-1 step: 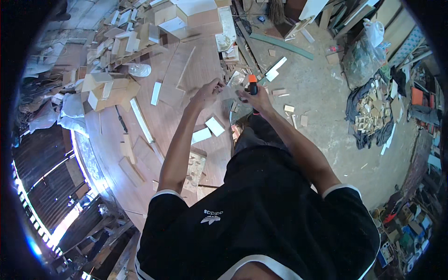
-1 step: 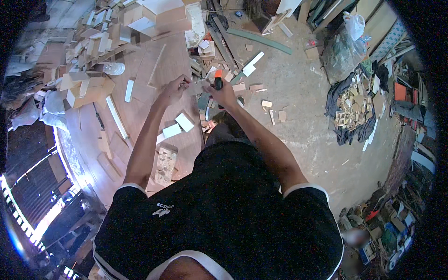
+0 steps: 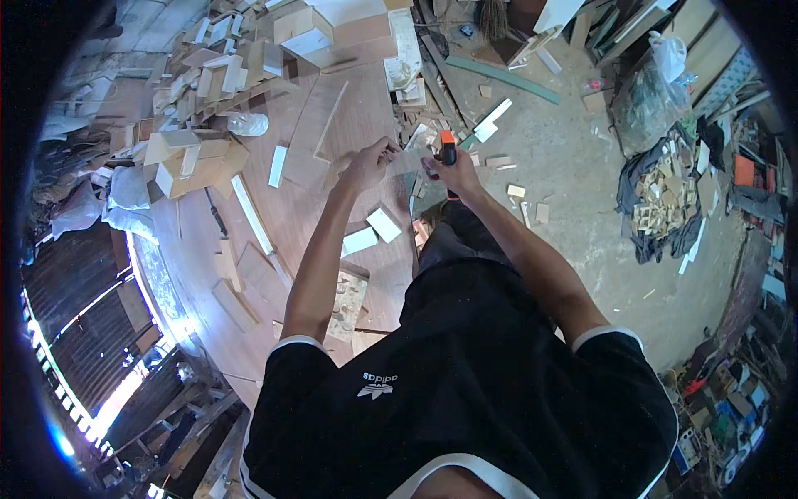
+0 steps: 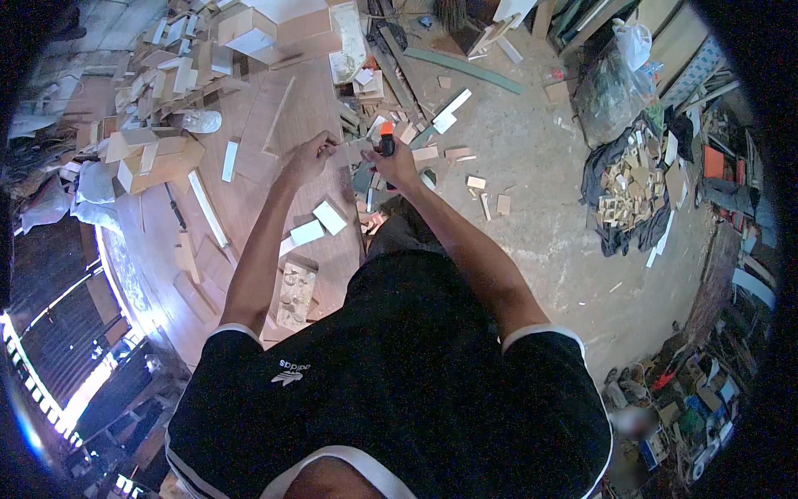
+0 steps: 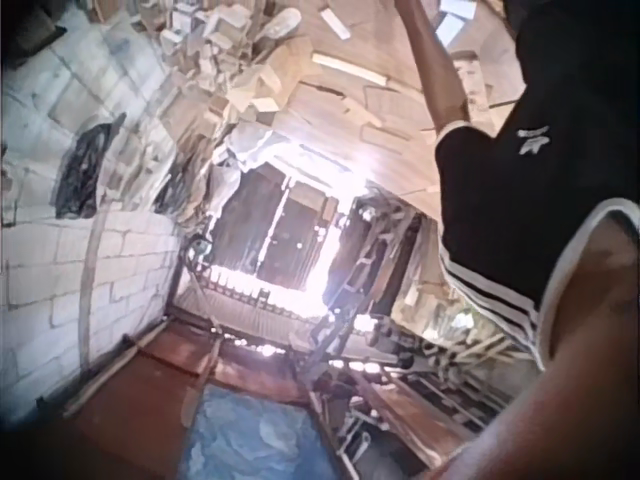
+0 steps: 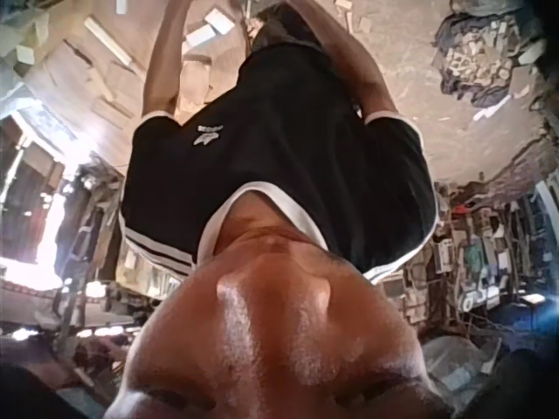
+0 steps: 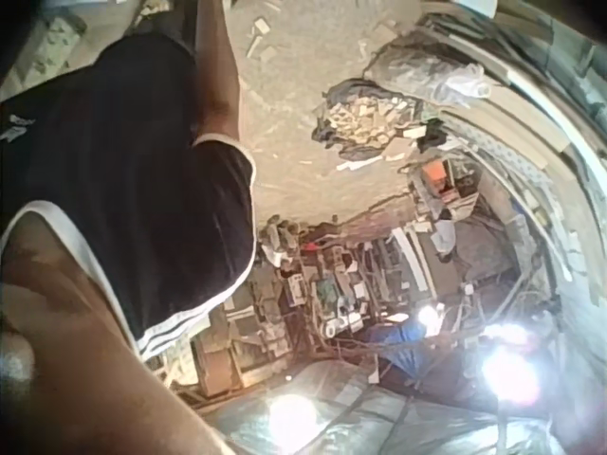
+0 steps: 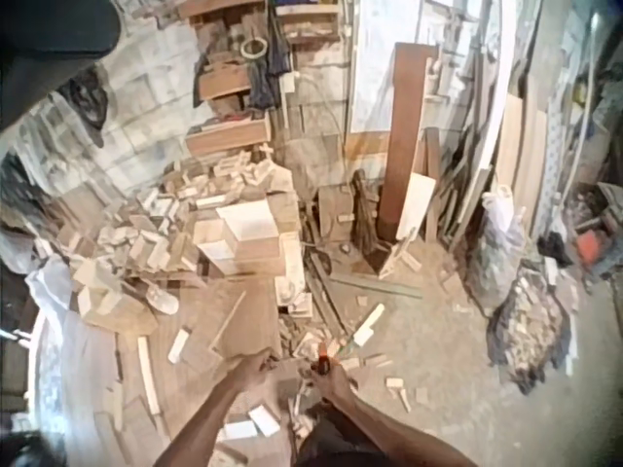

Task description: Manually sawing pieces of wood in a workshop.

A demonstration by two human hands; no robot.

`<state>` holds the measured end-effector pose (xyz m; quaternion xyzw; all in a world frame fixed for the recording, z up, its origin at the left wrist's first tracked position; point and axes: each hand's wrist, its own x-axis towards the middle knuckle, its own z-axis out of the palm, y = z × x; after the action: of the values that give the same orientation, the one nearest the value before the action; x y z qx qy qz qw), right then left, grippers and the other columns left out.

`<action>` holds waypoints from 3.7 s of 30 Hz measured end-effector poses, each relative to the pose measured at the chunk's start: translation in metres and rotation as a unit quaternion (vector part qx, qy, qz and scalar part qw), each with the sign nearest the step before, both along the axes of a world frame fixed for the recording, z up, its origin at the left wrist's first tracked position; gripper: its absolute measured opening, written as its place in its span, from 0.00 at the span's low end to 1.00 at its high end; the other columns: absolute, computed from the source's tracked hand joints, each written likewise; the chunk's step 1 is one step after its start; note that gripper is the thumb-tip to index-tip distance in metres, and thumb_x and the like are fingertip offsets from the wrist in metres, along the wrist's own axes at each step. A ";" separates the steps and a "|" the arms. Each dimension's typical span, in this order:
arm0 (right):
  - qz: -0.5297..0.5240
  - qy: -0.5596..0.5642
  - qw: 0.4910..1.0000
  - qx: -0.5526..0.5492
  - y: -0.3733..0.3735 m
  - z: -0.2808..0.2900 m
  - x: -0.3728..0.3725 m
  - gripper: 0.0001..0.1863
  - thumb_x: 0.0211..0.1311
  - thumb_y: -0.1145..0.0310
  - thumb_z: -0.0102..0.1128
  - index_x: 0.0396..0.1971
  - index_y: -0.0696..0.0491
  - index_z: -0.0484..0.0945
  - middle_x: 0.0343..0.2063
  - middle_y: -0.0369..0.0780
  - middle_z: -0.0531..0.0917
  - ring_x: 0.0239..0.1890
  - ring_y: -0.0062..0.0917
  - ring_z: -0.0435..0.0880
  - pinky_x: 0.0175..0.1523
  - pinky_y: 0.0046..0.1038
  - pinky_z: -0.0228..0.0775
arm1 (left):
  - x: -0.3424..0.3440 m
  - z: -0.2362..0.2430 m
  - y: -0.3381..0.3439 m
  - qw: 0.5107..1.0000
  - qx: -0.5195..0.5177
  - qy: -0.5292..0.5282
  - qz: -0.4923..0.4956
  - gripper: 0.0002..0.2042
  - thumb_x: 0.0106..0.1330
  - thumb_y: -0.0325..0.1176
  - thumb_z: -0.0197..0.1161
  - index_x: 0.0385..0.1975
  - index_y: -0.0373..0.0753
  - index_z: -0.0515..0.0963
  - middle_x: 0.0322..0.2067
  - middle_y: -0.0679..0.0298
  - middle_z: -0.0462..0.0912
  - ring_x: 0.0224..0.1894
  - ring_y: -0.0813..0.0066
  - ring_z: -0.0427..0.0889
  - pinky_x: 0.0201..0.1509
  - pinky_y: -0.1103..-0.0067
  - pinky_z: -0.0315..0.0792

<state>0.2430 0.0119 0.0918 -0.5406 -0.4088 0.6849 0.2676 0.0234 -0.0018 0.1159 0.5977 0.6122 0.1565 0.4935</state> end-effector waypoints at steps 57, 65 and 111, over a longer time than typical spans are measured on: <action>0.106 0.086 0.986 -0.093 0.085 0.215 -0.077 0.09 0.54 0.73 0.54 0.35 0.58 0.67 0.15 0.36 0.70 0.13 0.20 0.69 0.20 0.27 0.65 | -0.013 -0.140 0.043 0.901 0.224 0.335 0.165 0.19 0.57 0.41 0.53 0.46 0.36 0.70 0.42 0.52 0.73 0.49 0.53 0.71 0.58 0.63 0.61; 0.101 -0.058 0.992 -0.050 0.096 0.213 -0.102 0.09 0.47 0.73 0.53 0.19 0.64 0.74 0.16 0.43 0.78 0.16 0.25 0.78 0.19 0.28 0.69 | -0.007 -0.137 0.037 0.883 0.305 0.326 0.142 0.24 0.55 0.44 0.57 0.50 0.38 0.69 0.49 0.53 0.70 0.55 0.54 0.67 0.63 0.63 0.58; 0.117 -0.071 0.988 -0.068 0.105 0.170 -0.109 0.11 0.48 0.72 0.54 0.27 0.67 0.76 0.21 0.45 0.80 0.20 0.27 0.80 0.23 0.30 0.72 | -0.001 -0.106 0.040 0.931 0.193 0.271 0.148 0.25 0.60 0.41 0.52 0.57 0.39 0.65 0.54 0.52 0.70 0.58 0.52 0.66 0.63 0.60 0.58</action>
<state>0.1343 0.1165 0.2615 -0.5536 -0.4395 0.6973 0.1187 0.0224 0.0381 0.0098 0.6037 0.7621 0.1754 0.1548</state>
